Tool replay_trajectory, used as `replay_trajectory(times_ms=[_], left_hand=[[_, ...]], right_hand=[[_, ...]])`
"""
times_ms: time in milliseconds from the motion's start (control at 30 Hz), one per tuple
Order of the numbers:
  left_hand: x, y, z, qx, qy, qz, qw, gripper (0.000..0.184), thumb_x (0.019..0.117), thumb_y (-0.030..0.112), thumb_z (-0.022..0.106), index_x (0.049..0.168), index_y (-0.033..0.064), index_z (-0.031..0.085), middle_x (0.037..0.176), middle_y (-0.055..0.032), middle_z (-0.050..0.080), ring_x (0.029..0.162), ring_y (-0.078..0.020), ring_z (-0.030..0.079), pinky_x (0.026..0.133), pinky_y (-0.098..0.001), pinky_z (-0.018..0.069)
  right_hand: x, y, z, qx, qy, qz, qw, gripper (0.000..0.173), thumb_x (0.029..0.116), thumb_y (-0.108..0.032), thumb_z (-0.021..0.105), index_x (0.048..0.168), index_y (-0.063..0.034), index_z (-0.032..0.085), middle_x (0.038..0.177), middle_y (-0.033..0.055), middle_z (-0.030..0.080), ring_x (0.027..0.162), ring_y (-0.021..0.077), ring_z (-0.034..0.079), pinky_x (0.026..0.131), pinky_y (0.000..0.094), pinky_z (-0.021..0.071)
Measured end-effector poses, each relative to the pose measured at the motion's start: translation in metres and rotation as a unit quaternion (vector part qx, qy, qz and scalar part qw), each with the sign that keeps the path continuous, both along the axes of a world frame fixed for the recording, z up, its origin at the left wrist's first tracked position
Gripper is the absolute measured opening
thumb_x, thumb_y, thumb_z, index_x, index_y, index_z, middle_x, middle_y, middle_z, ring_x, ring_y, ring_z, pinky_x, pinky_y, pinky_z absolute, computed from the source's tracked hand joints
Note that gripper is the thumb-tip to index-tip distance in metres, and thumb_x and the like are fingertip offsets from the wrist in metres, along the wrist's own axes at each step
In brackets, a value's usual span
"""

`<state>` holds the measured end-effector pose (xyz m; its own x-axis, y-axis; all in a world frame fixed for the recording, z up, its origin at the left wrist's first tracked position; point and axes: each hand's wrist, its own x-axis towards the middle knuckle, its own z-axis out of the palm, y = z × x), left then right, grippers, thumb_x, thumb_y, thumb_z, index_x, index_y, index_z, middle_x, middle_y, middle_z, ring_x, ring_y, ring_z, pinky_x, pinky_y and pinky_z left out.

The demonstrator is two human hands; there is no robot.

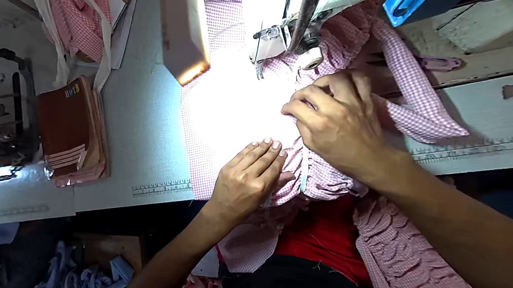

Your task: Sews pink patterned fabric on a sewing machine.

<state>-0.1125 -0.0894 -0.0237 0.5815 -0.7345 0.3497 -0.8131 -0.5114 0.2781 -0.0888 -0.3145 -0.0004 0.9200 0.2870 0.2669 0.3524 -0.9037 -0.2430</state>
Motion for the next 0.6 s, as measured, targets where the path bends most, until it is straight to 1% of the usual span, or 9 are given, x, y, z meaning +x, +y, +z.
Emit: replay_trajectory(times_ms=[67,133,167,233,333,400,500,533,600], left_hand=[[0.0001,0.0005,0.0002,-0.003,0.0,0.001,1.0,0.03,0.1041,0.027,0.061,0.12,0.0069,0.076,0.129,-0.0088,0.072,0.129,-0.0223,0.064,0.114,-0.0377,0.0484],[0.0002,0.0017,-0.0005,-0.008,0.002,0.001,1.0,0.029,0.1039,0.026,0.061,0.12,0.0067,0.076,0.128,-0.0091,0.073,0.128,-0.0223,0.065,0.113,-0.0378,0.0492],[0.0003,0.0017,-0.0003,-0.008,0.001,0.002,1.0,0.029,0.1038,0.026,0.061,0.12,0.0066,0.076,0.128,-0.0092,0.073,0.128,-0.0223,0.065,0.113,-0.0376,0.0494],[0.0006,0.0013,0.0009,-0.006,0.001,0.001,1.0,0.03,0.1039,0.026,0.061,0.12,0.0067,0.076,0.127,-0.0096,0.073,0.127,-0.0226,0.066,0.112,-0.0376,0.0496],[0.0004,0.0008,0.002,-0.007,0.005,-0.003,1.0,0.03,0.1039,0.027,0.061,0.119,0.0065,0.077,0.127,-0.0094,0.073,0.127,-0.0225,0.065,0.112,-0.0375,0.0497],[0.0005,0.0014,0.0021,-0.008,0.005,-0.004,1.0,0.029,0.1036,0.026,0.062,0.118,0.0059,0.077,0.127,-0.0094,0.073,0.127,-0.0222,0.066,0.112,-0.0372,0.0497],[-0.0007,0.0035,0.0015,-0.012,0.004,-0.005,1.0,0.029,0.1037,0.026,0.061,0.117,0.0058,0.077,0.126,-0.0094,0.074,0.127,-0.0224,0.066,0.112,-0.0374,0.0502],[-0.0007,0.0039,0.0014,-0.012,0.005,-0.006,1.0,0.029,0.1037,0.026,0.061,0.117,0.006,0.077,0.126,-0.0092,0.074,0.127,-0.0223,0.066,0.112,-0.0375,0.0502],[-0.001,0.0046,0.0013,-0.013,0.005,-0.01,1.0,0.028,0.1037,0.025,0.062,0.117,0.0062,0.077,0.126,-0.0093,0.074,0.127,-0.0223,0.066,0.112,-0.0375,0.0499]], right_hand=[[0.0,-0.0015,-0.0003,-0.004,0.004,-0.014,1.0,0.03,0.1022,-0.025,0.051,0.115,-0.0104,0.073,0.12,0.0116,0.07,0.12,0.0396,0.059,0.109,0.065,0.0312],[-0.0002,-0.0012,0.0012,-0.008,0.027,-0.035,0.999,0.048,0.0973,-0.047,0.051,0.122,-0.0119,0.072,0.13,0.0088,0.067,0.127,0.0393,0.055,0.112,0.067,0.0261],[-0.0007,-0.0008,0.0021,-0.009,0.037,-0.037,0.999,0.049,0.0968,-0.047,0.051,0.125,-0.0122,0.071,0.135,0.0084,0.065,0.13,0.0401,0.053,0.113,0.0683,0.0248],[-0.0011,-0.0001,0.0042,-0.005,0.037,-0.026,0.999,0.037,0.0992,-0.025,0.049,0.127,-0.0114,0.07,0.138,0.0109,0.063,0.132,0.0422,0.051,0.113,0.0685,0.0255],[-0.0005,0.0009,0.003,-0.007,0.001,0.0,1.0,0.028,0.0965,-0.002,0.05,0.111,-0.0096,0.072,0.115,0.014,0.067,0.116,0.0416,0.057,0.102,0.0632,0.0339],[-0.0006,0.0003,0.0015,-0.007,-0.001,-0.011,1.0,0.025,0.1006,-0.011,0.05,0.11,-0.0086,0.073,0.111,0.0137,0.069,0.111,0.0401,0.06,0.101,0.0626,0.0351],[-0.0016,0.0015,0.0021,-0.011,0.024,-0.045,0.999,0.05,0.0964,-0.049,0.051,0.121,-0.0113,0.072,0.127,0.0108,0.067,0.124,0.0401,0.055,0.109,0.0658,0.0279],[-0.002,0.0022,0.0031,-0.01,0.032,-0.047,0.998,0.052,0.095,-0.05,0.052,0.124,-0.011,0.071,0.132,0.0109,0.065,0.128,0.0413,0.053,0.111,0.0674,0.026],[-0.0022,0.0024,0.0047,-0.004,0.035,-0.036,0.999,0.039,0.0979,-0.032,0.051,0.125,-0.0112,0.071,0.138,0.0116,0.063,0.131,0.0435,0.05,0.111,0.0686,0.0255]])
